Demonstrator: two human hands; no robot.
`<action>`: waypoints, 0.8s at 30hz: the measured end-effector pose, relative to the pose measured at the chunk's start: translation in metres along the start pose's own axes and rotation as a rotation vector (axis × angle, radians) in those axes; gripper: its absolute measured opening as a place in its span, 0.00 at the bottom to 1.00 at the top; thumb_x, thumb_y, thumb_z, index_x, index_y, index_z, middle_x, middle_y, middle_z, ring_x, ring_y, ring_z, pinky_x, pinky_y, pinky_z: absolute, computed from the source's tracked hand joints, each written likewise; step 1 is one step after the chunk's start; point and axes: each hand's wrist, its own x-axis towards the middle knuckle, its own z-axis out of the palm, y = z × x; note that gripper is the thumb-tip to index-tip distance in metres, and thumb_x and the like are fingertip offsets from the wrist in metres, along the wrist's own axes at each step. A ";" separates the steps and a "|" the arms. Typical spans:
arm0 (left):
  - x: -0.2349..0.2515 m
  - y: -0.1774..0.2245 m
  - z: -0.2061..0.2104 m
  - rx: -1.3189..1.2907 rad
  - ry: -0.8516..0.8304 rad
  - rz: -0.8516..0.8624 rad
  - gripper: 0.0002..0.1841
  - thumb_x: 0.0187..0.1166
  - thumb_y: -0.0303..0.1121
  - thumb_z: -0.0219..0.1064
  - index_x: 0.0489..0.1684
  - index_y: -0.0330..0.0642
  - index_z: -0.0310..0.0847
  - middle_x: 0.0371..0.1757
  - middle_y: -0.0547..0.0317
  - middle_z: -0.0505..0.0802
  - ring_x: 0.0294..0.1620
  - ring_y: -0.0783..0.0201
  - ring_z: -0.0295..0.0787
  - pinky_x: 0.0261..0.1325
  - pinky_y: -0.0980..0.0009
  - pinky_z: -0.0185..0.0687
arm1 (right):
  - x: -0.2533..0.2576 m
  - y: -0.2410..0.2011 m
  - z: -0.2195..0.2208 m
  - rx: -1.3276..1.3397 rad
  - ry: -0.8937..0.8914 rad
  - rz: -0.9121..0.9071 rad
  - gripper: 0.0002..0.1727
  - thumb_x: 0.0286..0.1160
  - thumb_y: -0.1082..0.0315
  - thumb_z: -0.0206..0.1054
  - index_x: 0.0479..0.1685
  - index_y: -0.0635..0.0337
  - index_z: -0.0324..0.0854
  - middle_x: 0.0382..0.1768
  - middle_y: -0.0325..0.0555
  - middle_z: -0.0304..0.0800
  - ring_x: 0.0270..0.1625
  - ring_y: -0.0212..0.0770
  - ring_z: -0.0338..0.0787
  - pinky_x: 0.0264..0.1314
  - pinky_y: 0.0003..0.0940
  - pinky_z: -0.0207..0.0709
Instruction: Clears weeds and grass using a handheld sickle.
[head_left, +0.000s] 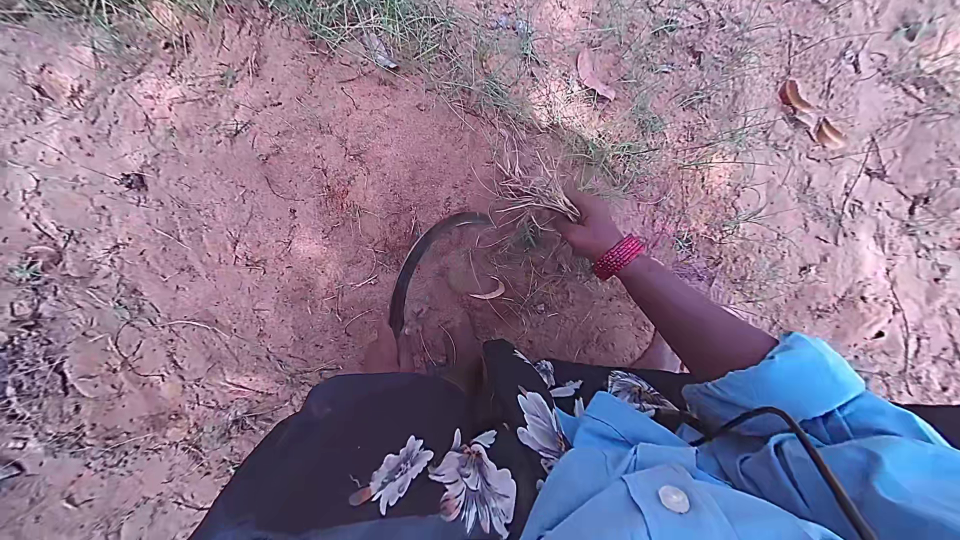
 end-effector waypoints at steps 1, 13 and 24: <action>0.014 -0.028 0.016 -0.117 0.239 0.193 0.22 0.89 0.33 0.48 0.55 0.13 0.73 0.23 0.46 0.85 0.19 0.58 0.81 0.28 0.62 0.82 | 0.000 -0.002 0.013 -0.051 -0.046 -0.020 0.15 0.72 0.75 0.68 0.54 0.77 0.83 0.43 0.66 0.92 0.46 0.56 0.93 0.53 0.56 0.83; 0.028 -0.095 0.038 -0.314 0.292 0.290 0.25 0.90 0.41 0.47 0.62 0.20 0.69 0.23 0.62 0.85 0.15 0.73 0.77 0.20 0.73 0.78 | 0.018 -0.018 0.073 -0.565 -0.466 0.497 0.22 0.77 0.61 0.72 0.64 0.65 0.83 0.57 0.69 0.90 0.67 0.73 0.85 0.67 0.80 0.66; 0.066 0.033 -0.003 0.213 -0.414 0.005 0.30 0.95 0.34 0.47 0.89 0.23 0.44 0.63 0.23 0.85 0.67 0.34 0.85 0.74 0.45 0.74 | 0.040 0.003 0.059 -0.217 -0.413 0.671 0.26 0.91 0.55 0.59 0.67 0.73 0.79 0.62 0.74 0.85 0.68 0.68 0.85 0.72 0.67 0.72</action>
